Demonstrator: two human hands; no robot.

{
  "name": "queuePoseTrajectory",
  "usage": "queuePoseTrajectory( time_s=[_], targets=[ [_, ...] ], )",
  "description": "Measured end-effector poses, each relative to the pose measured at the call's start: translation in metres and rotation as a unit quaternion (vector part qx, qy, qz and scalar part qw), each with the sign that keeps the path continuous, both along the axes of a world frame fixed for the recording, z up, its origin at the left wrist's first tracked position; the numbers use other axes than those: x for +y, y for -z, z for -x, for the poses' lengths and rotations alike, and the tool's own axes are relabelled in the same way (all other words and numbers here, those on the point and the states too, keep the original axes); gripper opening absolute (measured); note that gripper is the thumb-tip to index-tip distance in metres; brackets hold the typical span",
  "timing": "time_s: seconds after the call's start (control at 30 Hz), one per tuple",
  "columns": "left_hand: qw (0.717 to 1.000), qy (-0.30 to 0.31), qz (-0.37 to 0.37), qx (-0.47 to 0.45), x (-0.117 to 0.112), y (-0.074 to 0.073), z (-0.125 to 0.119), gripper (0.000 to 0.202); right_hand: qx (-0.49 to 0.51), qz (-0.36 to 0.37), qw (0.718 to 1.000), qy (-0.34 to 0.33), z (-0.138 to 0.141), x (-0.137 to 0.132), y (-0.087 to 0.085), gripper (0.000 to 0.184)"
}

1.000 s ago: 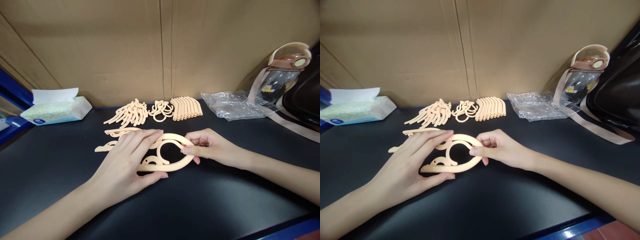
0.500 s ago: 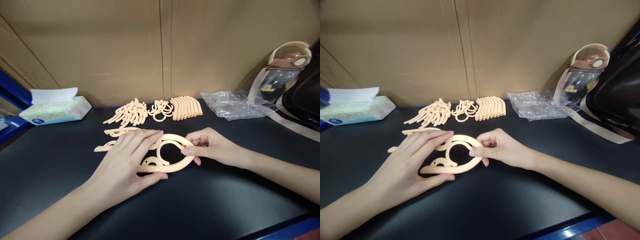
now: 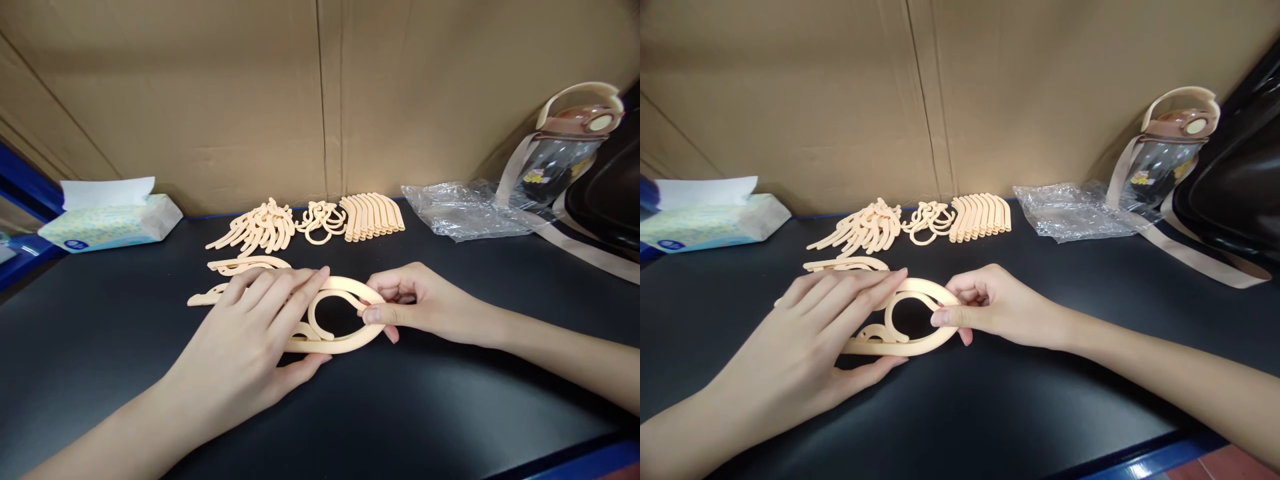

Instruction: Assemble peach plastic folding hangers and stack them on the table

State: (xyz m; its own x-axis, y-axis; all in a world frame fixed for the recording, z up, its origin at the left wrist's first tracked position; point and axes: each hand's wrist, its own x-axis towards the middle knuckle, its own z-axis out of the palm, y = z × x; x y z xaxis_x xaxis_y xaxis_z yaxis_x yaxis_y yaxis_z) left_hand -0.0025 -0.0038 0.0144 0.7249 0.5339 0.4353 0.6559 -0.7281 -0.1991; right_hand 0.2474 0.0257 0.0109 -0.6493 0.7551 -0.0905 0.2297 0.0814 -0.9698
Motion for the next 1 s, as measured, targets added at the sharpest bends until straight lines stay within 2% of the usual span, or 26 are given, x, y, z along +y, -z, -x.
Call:
queuePoseTrajectory(
  time_s=[0.17,0.27,0.43,0.53,0.6,0.7,0.83,0.93,1.0],
  targets=[
    [1.000,-0.007,-0.002,0.006,-0.005,-0.002,-0.002,0.058,0.007,-0.003,1.000,-0.012,0.001,-0.001,-0.001,0.030],
    [1.000,-0.025,-0.004,0.017,-0.001,-0.009,0.001,0.057,0.030,-0.018,0.999,-0.004,-0.001,0.000,-0.001,0.035],
    [0.994,-0.104,0.009,0.026,0.024,-0.035,0.021,0.054,0.048,-0.023,0.998,0.038,-0.004,0.003,0.001,0.038],
    [0.987,-0.143,0.064,0.043,0.044,-0.048,0.040,0.056,0.030,-0.001,0.999,0.043,-0.002,0.005,0.003,0.034],
    [0.981,-0.151,0.112,0.044,0.054,-0.052,0.053,0.059,0.014,0.011,0.999,0.042,-0.001,0.006,0.003,0.031],
    [0.971,-0.153,0.181,0.012,0.063,-0.046,0.073,0.058,-0.006,0.016,0.999,0.037,0.001,0.007,0.005,0.025],
    [0.956,-0.168,0.239,0.005,0.068,-0.028,0.095,0.067,-0.012,0.012,0.999,0.032,0.002,0.008,0.008,0.021],
    [0.939,-0.216,0.266,0.001,0.069,-0.019,0.098,0.077,-0.032,0.002,0.999,0.031,0.002,0.008,0.009,0.022],
    [0.934,-0.227,0.274,-0.002,0.069,-0.017,0.096,0.077,-0.051,-0.007,0.998,0.030,0.002,0.008,0.009,0.022]
  ],
)
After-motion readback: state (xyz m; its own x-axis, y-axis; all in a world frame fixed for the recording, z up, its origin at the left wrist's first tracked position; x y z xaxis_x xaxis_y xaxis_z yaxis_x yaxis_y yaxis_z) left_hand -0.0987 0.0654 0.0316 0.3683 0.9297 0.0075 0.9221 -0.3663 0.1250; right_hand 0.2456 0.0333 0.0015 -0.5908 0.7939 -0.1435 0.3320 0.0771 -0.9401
